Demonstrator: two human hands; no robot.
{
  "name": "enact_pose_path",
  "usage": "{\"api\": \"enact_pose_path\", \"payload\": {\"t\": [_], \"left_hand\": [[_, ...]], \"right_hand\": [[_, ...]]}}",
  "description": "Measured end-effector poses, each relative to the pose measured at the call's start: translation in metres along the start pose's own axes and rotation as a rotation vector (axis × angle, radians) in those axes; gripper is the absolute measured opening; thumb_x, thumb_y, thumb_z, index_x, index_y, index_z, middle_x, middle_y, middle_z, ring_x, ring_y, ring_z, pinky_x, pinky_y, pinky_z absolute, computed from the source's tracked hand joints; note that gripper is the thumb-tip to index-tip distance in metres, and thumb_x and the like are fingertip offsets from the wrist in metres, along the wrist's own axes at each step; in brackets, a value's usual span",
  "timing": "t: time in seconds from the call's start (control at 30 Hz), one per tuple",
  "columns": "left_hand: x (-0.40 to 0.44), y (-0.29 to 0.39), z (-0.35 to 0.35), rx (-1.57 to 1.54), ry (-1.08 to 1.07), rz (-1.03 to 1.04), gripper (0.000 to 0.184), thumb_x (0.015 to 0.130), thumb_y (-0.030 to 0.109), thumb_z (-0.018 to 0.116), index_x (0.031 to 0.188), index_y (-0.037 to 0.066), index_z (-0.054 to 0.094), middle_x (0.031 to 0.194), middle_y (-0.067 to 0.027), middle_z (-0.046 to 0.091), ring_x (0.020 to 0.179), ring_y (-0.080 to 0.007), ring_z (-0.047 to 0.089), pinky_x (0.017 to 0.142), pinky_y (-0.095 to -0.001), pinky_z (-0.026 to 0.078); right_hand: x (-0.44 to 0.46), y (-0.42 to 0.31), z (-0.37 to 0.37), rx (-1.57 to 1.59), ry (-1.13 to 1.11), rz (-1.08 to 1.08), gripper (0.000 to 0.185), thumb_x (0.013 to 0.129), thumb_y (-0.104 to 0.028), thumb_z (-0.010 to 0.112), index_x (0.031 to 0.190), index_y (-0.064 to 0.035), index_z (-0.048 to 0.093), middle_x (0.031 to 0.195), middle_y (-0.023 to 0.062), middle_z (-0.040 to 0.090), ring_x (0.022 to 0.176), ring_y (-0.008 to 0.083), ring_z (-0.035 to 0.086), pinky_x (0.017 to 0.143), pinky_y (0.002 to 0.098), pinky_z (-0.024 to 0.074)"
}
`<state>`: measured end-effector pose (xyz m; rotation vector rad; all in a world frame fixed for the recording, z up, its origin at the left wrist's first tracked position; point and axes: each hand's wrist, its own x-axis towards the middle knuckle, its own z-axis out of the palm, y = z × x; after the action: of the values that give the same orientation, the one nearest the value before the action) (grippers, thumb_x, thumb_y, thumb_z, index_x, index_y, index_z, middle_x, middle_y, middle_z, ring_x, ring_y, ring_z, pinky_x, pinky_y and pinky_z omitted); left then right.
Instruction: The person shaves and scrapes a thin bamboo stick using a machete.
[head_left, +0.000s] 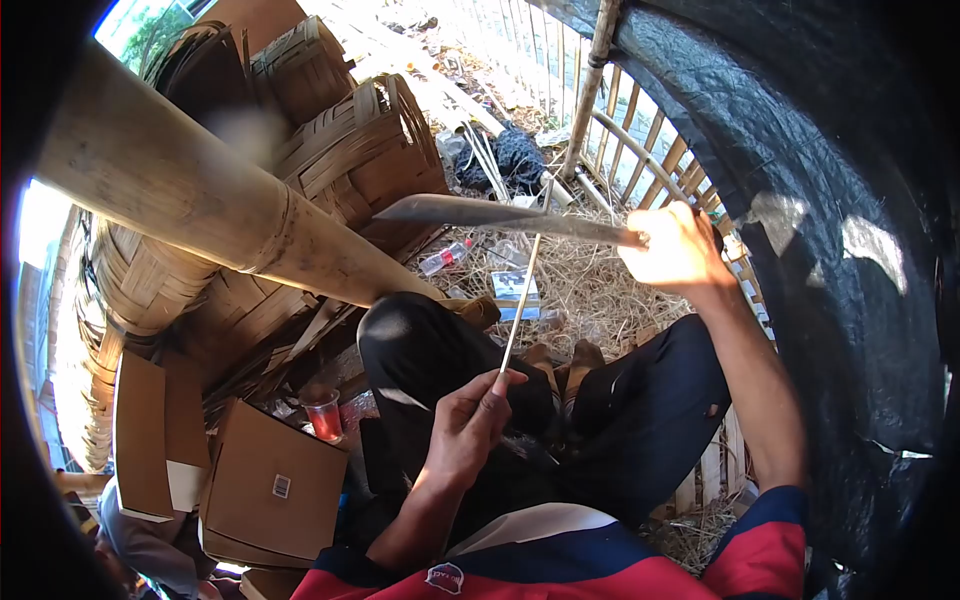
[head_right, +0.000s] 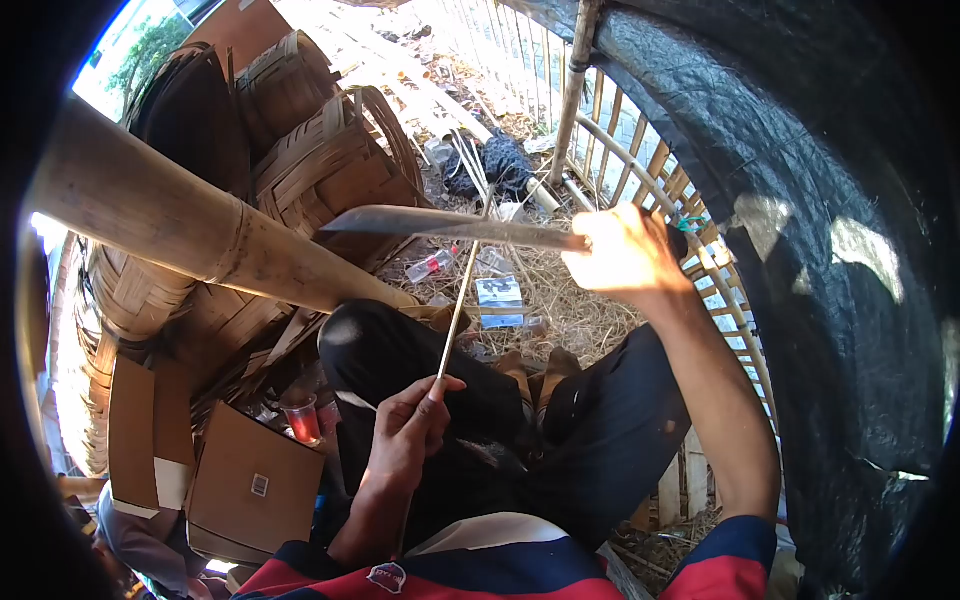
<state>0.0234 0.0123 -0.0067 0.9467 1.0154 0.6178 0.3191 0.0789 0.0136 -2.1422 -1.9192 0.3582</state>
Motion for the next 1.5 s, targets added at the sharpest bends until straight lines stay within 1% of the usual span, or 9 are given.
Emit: {"api": "enact_pose_path", "payload": {"t": [0.3,0.43,0.7,0.77,0.93,1.03,1.17,1.27,1.5], "left_hand": [[0.008,-0.002,0.011,-0.042,0.006,-0.044,0.028,0.099,0.027,0.05,0.11,0.003,0.06,0.061,0.0089,0.036,0.048,0.0008,0.026,0.042,-0.0178,0.018],[0.003,0.013,0.002,-0.052,0.043,0.019,0.029,0.099,0.029,0.051,0.107,0.003,0.061,0.06,0.0093,0.035,0.047,0.0005,0.025,0.042,-0.0182,0.017],[-0.001,0.009,-0.009,-0.091,0.005,-0.009,0.028,0.099,0.027,0.051,0.105,0.002,0.061,0.059,0.0093,0.033,0.047,0.0004,0.025,0.04,-0.0178,0.017],[-0.008,0.009,-0.013,-0.093,-0.011,-0.023,0.028,0.099,0.027,0.051,0.106,0.001,0.061,0.059,0.009,0.033,0.047,0.0006,0.026,0.04,-0.0174,0.017],[-0.005,0.004,-0.009,-0.085,-0.016,-0.046,0.03,0.099,0.028,0.051,0.108,0.002,0.061,0.059,0.0081,0.035,0.047,0.0003,0.026,0.041,-0.0173,0.018],[0.004,0.005,0.003,-0.082,-0.034,-0.055,0.03,0.099,0.029,0.05,0.108,0.003,0.061,0.059,0.0083,0.034,0.047,-0.0002,0.026,0.041,-0.0179,0.018],[0.003,0.008,0.01,-0.081,0.01,-0.109,0.029,0.099,0.03,0.05,0.106,0.004,0.061,0.059,0.0088,0.031,0.047,-0.0007,0.024,0.042,-0.0188,0.018],[0.002,0.01,-0.005,-0.106,-0.019,-0.064,0.029,0.099,0.029,0.051,0.104,0.003,0.061,0.058,0.0091,0.03,0.047,-0.0005,0.024,0.041,-0.0187,0.017],[-0.013,0.0,-0.012,-0.092,-0.055,-0.089,0.028,0.099,0.026,0.051,0.106,0.001,0.06,0.059,0.0091,0.031,0.048,-0.0001,0.026,0.04,-0.0175,0.018]], "right_hand": [[-0.028,-0.036,0.021,-0.05,0.095,-0.5,0.015,0.065,-0.023,0.065,0.077,-0.0151,0.066,0.072,0.0092,0.066,0.072,0.03,0.065,0.07,0.0447,0.0492],[-0.003,-0.009,0.0,0.031,-0.111,-0.09,0.016,0.06,-0.018,0.063,0.075,-0.0134,0.067,0.07,0.0129,0.065,0.069,0.0327,0.063,0.064,0.0416,0.0503],[-0.004,0.0,-0.009,-0.05,-0.11,-0.012,0.02,0.067,-0.026,0.065,0.082,-0.0142,0.067,0.083,0.0128,0.067,0.093,0.0327,0.061,0.08,0.0458,0.0472],[-0.003,0.019,0.001,-0.102,0.171,0.02,0.017,0.072,-0.029,0.066,0.078,-0.0128,0.068,0.077,0.0144,0.066,0.086,0.0349,0.063,0.076,0.0448,0.0489],[-0.006,-0.002,-0.004,-0.042,-0.088,0.058,0.019,0.077,-0.03,0.064,0.085,-0.0131,0.067,0.081,0.0137,0.067,0.083,0.0347,0.064,0.077,0.0455,0.0499],[-0.02,-0.024,0.014,-0.155,0.162,-0.372,0.009,0.062,-0.021,0.067,0.069,-0.0171,0.063,0.064,0.0035,0.062,0.064,0.0257,0.064,0.059,0.0356,0.0463],[-0.026,-0.036,0.028,-0.037,0.288,-0.612,0.015,0.059,-0.017,0.066,0.073,-0.0204,0.063,0.065,-0.0005,0.061,0.067,0.0201,0.064,0.065,0.0365,0.0456],[-0.003,-0.027,0.013,-0.155,-0.079,-0.342,0.022,0.064,-0.021,0.064,0.085,-0.0194,0.065,0.077,0.0039,0.066,0.08,0.0234,0.066,0.078,0.0399,0.0449],[0.005,0.026,-0.003,0.056,0.062,0.089,0.019,0.075,-0.028,0.065,0.079,-0.0098,0.069,0.07,0.0165,0.065,0.068,0.031,0.066,0.065,0.0416,0.0505]]}}
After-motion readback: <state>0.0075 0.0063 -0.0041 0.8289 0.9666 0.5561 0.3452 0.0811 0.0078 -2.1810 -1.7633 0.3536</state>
